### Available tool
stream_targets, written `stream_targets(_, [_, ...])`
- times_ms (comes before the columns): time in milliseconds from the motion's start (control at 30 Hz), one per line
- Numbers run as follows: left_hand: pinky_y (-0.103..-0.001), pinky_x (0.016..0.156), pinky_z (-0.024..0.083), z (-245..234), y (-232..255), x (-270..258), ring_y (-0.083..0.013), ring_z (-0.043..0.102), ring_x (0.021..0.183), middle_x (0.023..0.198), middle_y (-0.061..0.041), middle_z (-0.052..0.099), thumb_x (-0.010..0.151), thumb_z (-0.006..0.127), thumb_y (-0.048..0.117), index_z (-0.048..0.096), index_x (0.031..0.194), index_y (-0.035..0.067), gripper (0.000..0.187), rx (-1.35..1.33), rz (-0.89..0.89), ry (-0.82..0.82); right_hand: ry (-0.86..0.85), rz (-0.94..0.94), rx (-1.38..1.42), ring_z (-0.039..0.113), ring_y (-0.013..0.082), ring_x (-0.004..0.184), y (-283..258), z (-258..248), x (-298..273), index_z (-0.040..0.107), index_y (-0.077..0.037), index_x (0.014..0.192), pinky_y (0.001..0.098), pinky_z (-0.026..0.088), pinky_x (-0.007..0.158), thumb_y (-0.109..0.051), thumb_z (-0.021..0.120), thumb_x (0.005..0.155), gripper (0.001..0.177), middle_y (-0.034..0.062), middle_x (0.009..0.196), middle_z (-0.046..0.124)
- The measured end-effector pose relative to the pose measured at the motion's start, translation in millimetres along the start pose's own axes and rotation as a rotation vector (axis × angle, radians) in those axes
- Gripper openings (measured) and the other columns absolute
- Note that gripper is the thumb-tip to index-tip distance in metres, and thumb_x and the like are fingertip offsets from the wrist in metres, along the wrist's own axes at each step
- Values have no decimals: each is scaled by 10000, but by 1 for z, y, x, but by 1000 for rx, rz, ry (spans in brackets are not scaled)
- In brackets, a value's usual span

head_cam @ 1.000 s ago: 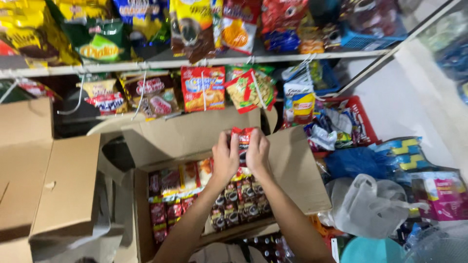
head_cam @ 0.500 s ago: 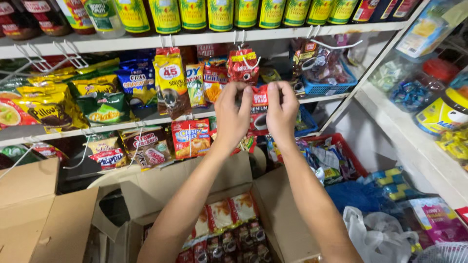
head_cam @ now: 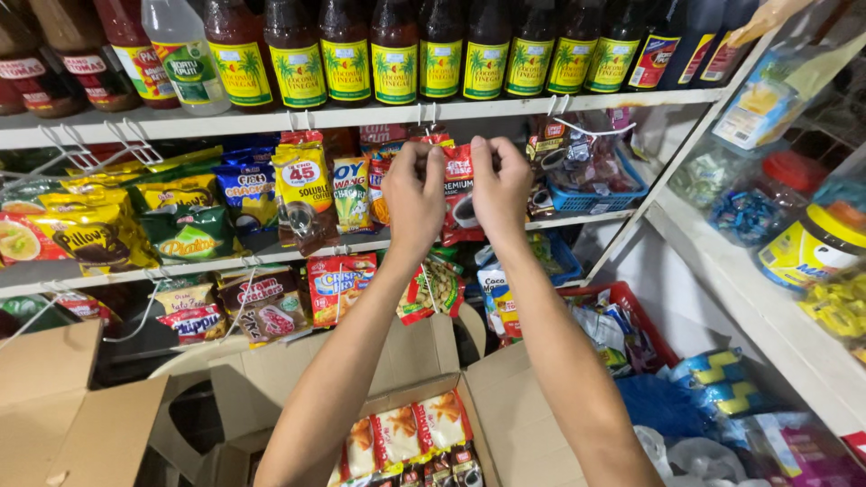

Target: The person takes various packaged food items, including coffee sachets and curry powder, from a cardboard box on the floor and hangs them on metal hooks on a store shelf. The person handles the items one by one, arranging them in rows on the display rack.

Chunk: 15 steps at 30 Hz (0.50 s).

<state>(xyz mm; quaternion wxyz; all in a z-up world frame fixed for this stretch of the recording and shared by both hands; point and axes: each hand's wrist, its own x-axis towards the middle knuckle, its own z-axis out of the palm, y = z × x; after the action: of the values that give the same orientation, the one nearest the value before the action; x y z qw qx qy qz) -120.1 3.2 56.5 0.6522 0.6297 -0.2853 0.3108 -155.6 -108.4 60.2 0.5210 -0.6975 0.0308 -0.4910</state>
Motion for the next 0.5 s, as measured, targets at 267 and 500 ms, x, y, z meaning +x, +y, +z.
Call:
stream_targets(267, [-312, 560, 460, 2, -7, 4, -129, 552, 603, 703, -68, 632, 1004, 651, 160, 635, 910, -11, 196, -16, -14, 20, -18, -164, -15, 466, 37, 639, 13, 1, 9, 628, 13, 839, 270, 394, 556, -213, 657, 1049, 310, -24, 661, 560])
stream_targets(500, [-322, 582, 486, 3, -23, -1, -150, 585, 621, 729, -78, 644, 1013, 638, 166, 629, 923, -13, 200, 8, 1, 6, -24, -128, -47, 470, 45, 625, 17, 5, 5, 632, 12, 829, 282, 385, 547, -206, 647, 1056, 316, -23, 642, 557])
